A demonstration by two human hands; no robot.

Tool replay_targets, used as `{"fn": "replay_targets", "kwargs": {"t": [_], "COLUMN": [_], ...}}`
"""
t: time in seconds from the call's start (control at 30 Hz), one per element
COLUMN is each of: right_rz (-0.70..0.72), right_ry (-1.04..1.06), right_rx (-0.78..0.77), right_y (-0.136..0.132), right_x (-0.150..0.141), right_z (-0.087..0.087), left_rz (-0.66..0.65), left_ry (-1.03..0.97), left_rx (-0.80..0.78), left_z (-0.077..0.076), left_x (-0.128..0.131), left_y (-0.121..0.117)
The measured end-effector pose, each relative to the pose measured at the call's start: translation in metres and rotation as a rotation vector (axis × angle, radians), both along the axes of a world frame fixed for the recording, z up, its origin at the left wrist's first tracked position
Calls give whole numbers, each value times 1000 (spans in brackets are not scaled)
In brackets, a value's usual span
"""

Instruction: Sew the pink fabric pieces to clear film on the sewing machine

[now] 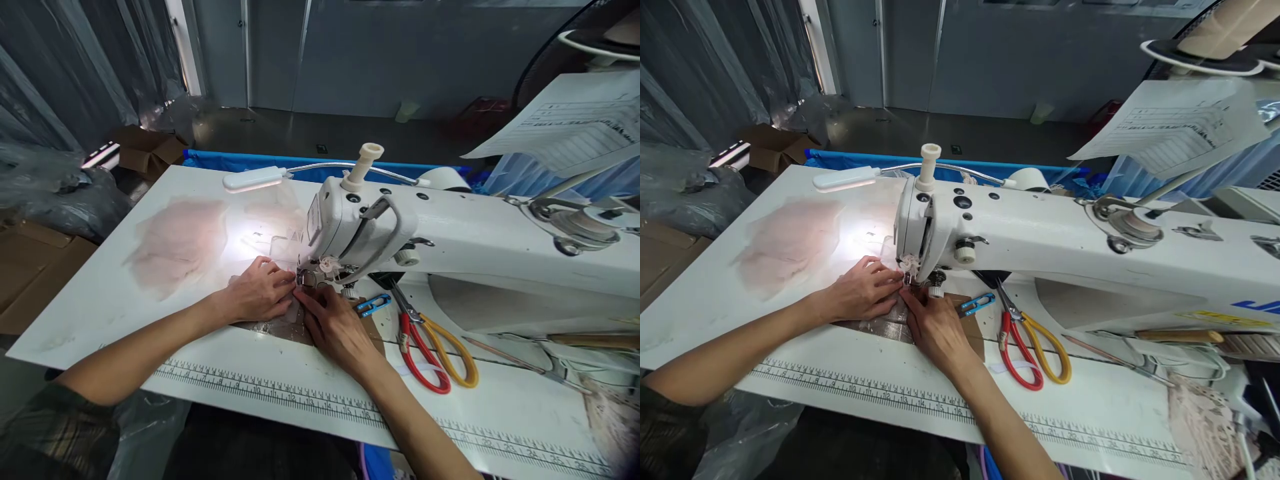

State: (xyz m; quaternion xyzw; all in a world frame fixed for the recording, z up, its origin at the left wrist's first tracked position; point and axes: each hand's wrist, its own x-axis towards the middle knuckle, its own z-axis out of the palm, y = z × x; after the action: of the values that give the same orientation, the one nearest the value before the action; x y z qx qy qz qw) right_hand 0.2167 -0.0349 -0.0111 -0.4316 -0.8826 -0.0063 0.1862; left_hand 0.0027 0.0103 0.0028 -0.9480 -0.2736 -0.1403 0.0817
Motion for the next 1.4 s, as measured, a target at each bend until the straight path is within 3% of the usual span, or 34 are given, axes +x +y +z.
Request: {"fn": "replay_targets", "kwargs": {"t": [0.17,0.33,0.5,0.63,0.77,1.0,1.2,1.4], "right_rz": [-2,-66,-203,-236,-242,-289,-231,58], "right_ry": [49,270,449,396,257,315,330,265], "right_rx": [-25,-125,-131,-290,-467,-432,-384,-227], "right_y": [5,2,3,13,25,29,21,13], "right_x": [0,8,13,15,14,15,18,13], "right_z": [-2,0,4,14,27,18,14,9], "left_rz": [71,86,-27,-193,-195,-143,-156,-211], "left_ry": [-27,-93,-175,-193,-166,-158,-229,-225], "left_rx": [30,85,-17,-154,-161,-75,-10,57], "left_z": [-3,3,7,3,0,1,1,1], "left_x": [5,2,-5,-6,-5,-1,2,3], "left_y": [-2,-4,-7,-8,-8,-9,-9,-9]}}
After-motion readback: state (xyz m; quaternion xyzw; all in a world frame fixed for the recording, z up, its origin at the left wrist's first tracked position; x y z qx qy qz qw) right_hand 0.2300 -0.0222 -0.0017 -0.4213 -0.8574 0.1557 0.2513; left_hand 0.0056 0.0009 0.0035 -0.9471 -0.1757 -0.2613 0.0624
